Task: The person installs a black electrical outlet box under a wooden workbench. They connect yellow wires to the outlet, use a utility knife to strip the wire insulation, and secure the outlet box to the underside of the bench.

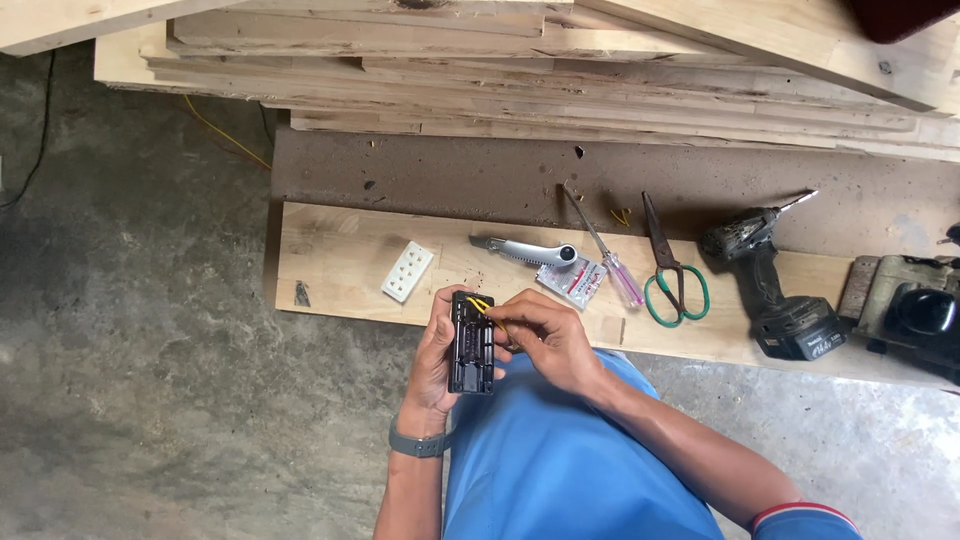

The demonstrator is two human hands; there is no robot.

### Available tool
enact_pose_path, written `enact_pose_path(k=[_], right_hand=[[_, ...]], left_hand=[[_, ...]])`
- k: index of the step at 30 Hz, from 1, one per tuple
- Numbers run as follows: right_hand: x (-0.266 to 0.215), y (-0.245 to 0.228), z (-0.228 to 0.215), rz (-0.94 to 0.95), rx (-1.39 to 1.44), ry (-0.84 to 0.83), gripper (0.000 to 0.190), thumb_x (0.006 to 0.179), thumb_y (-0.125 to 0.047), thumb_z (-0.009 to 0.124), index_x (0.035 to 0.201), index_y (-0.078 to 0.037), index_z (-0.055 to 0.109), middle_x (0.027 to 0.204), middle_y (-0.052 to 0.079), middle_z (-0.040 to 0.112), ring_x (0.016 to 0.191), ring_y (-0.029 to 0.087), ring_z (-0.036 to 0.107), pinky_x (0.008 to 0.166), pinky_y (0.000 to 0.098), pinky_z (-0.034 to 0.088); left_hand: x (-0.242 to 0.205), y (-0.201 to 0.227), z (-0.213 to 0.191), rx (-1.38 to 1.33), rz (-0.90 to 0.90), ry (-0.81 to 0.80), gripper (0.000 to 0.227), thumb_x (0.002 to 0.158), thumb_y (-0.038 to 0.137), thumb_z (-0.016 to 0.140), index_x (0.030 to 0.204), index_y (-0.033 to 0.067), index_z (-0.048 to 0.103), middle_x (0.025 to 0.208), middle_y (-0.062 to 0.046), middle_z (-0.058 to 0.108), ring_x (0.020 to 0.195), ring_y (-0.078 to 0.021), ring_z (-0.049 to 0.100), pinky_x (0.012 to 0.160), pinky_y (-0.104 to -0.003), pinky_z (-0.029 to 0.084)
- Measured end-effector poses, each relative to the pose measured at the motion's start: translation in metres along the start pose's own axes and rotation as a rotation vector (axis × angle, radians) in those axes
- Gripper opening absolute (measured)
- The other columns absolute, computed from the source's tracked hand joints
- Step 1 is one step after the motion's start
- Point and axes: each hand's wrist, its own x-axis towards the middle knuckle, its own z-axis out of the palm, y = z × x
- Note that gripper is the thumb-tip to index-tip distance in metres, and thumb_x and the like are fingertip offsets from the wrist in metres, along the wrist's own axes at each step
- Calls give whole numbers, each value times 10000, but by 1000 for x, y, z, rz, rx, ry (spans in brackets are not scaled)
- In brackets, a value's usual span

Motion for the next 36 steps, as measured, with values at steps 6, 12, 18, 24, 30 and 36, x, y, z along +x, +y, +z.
enact_pose_path(k=[6, 12, 18, 24, 30, 36], right_hand=[[-7, 35, -12, 239, 295, 33, 431, 898, 95, 665, 1314, 42, 567, 878, 138, 631, 722, 159, 685, 666, 280, 589], [-8, 41, -22, 343, 222, 94, 348, 869, 85, 719, 1200, 45, 617, 834, 134, 632, 683, 147, 696, 642, 263, 611], [-2, 3, -26, 265, -172, 72, 133, 851, -30, 780, 968, -82, 812, 832, 63, 712, 682, 129, 727, 605, 215, 620], [-4, -6, -27, 221, -189, -9, 208, 864, -15, 719, 1018, -106, 826, 859, 78, 706, 737, 128, 701, 607, 236, 630], [-9, -3, -27, 274, -63, 4, 256, 865, 11, 687, 1109, -45, 735, 985, 119, 678, 807, 158, 720, 676, 275, 652], [-18, 28, -36, 330, 103, 11, 293, 897, 36, 642, 1188, 13, 624, 995, 163, 643, 799, 194, 731, 717, 322, 655]], left_hand=[[-2, -9, 10, 3, 24, 44, 594, 933, 483, 644, 1374, 164, 406, 966, -360, 689, 823, -415, 766, 621, -482, 689], [4, -26, 7, 46, 51, 198, 521, 969, 386, 590, 1304, -7, 521, 1040, -389, 677, 850, -417, 764, 662, -532, 678], [9, -43, 1, -7, 72, 288, 533, 986, 371, 575, 1276, -76, 564, 1047, -359, 694, 834, -391, 763, 667, -570, 663], [8, -54, -23, -112, 72, 257, 666, 994, 430, 548, 1377, -113, 513, 1186, -384, 658, 869, -387, 756, 637, -563, 666], [8, -52, -18, -156, 68, 182, 723, 1010, 479, 502, 1435, -104, 458, 1147, -358, 666, 886, -357, 754, 634, -531, 672], [6, -52, -17, -145, 79, 111, 764, 1010, 501, 481, 1468, -107, 418, 1061, -321, 666, 867, -331, 747, 626, -525, 676]])
